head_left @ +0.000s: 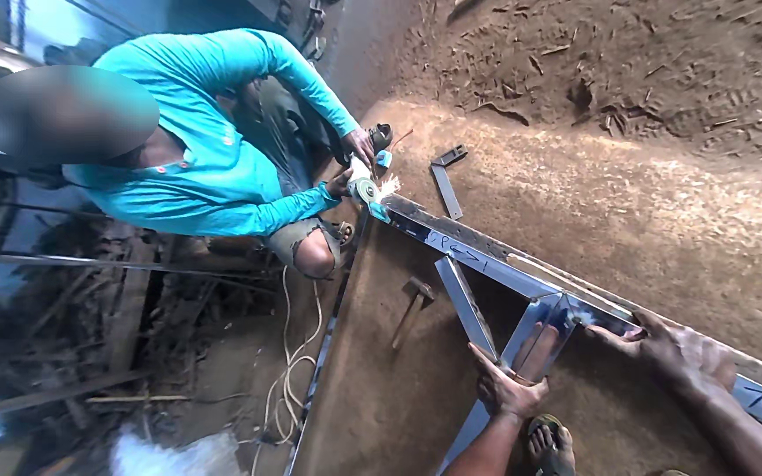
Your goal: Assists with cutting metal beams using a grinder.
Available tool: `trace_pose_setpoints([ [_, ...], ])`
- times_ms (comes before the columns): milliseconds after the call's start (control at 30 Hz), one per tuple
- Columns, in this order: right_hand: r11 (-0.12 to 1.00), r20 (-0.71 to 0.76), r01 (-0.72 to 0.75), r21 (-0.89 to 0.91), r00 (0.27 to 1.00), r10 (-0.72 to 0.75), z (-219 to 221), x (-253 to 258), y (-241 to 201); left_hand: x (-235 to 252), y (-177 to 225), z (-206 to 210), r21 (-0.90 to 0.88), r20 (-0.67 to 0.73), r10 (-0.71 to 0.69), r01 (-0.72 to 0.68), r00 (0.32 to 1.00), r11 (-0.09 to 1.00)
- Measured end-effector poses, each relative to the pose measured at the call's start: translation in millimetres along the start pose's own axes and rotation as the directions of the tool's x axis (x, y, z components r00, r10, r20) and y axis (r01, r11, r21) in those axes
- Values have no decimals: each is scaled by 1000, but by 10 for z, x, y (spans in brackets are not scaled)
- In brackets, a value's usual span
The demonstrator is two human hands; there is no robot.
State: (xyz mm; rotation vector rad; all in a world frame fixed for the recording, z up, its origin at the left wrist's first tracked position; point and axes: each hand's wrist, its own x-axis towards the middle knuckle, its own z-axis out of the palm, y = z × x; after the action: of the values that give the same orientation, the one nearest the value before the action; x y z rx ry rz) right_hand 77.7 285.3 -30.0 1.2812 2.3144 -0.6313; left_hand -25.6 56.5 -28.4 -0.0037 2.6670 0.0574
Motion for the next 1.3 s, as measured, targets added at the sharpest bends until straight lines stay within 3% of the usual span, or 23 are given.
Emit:
trace_pose_setpoints([
  [1300, 1000, 35, -28, -3, 999, 28, -73, -11, -38, -13, -7, -1, 28, -7, 15, -15, 1000, 1000],
])
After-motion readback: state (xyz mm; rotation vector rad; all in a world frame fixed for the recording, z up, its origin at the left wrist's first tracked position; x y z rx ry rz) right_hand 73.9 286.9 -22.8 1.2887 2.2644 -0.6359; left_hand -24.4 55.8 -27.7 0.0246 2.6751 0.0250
